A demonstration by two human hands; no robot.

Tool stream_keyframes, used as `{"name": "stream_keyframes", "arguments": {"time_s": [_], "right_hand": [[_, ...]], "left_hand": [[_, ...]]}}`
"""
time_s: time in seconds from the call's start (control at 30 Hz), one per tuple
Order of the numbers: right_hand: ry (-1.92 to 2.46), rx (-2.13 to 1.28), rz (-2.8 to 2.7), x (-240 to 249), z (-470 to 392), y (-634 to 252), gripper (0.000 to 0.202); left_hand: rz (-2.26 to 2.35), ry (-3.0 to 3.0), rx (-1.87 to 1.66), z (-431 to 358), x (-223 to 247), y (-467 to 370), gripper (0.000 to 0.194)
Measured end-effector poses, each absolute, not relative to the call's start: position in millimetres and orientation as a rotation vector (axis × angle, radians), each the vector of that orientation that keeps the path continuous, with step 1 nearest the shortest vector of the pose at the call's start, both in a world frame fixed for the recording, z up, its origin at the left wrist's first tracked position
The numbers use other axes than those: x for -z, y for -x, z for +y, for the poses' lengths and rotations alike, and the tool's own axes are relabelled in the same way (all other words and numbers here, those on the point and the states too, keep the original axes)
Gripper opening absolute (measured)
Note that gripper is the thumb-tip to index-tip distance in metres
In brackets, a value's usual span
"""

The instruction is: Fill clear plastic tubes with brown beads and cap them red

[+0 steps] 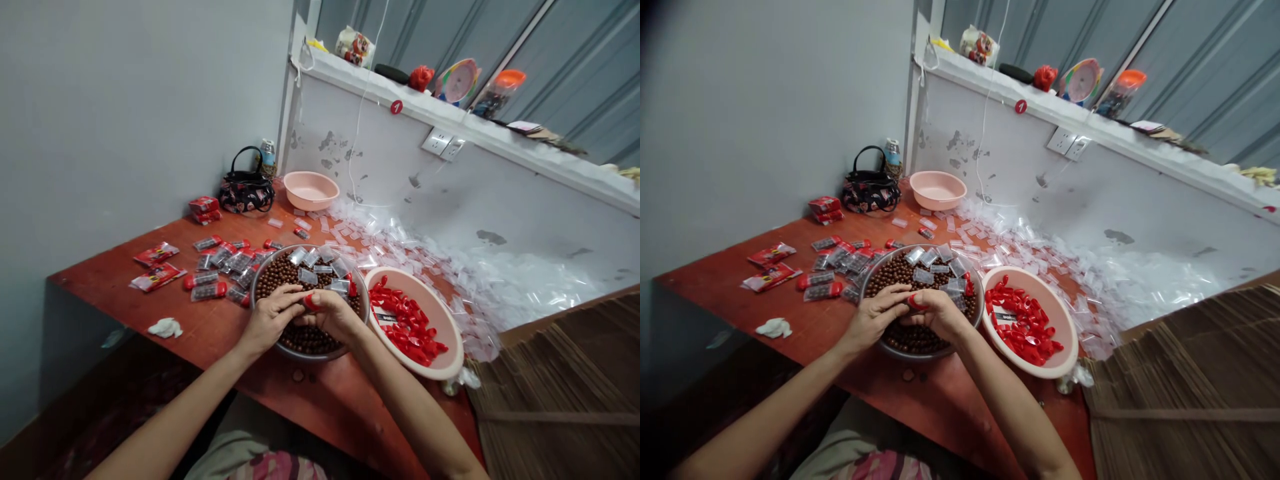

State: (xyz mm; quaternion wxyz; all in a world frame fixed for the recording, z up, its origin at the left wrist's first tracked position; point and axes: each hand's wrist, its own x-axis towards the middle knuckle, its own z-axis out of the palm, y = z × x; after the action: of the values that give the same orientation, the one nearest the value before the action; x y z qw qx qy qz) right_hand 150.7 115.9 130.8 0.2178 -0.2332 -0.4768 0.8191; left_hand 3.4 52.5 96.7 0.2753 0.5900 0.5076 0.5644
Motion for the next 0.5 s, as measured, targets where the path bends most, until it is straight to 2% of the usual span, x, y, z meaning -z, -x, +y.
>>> {"name": "stream_keyframes", "arguments": {"time_s": [0.13,0.3,0.4,0.5], "right_hand": [[0.667,-2.228,-1.206,-123.9,111.2,-142.4,0.012],[0.734,-2.196,-1.46,-137.4,123.7,-159.1,0.037],[0.842,-1.809,-1.733,-146.9,139.5,-185.8,0.042],[1.007,-1.314,-2.09,-149.5,147.9,-211.2,0.033]], "left_hand": [[1.357,-1.58,-1.538,53.7,-95.9,-1.5,0.023],[1.324,-1.428,-1.597,54.4,-100.5,-4.0,0.027],[1.376,-1.22,-1.677,57.5,-103.0,2.7,0.034],[1.533,-1.1,-1.807,70.0,-104.4,28.0,0.038]]}}
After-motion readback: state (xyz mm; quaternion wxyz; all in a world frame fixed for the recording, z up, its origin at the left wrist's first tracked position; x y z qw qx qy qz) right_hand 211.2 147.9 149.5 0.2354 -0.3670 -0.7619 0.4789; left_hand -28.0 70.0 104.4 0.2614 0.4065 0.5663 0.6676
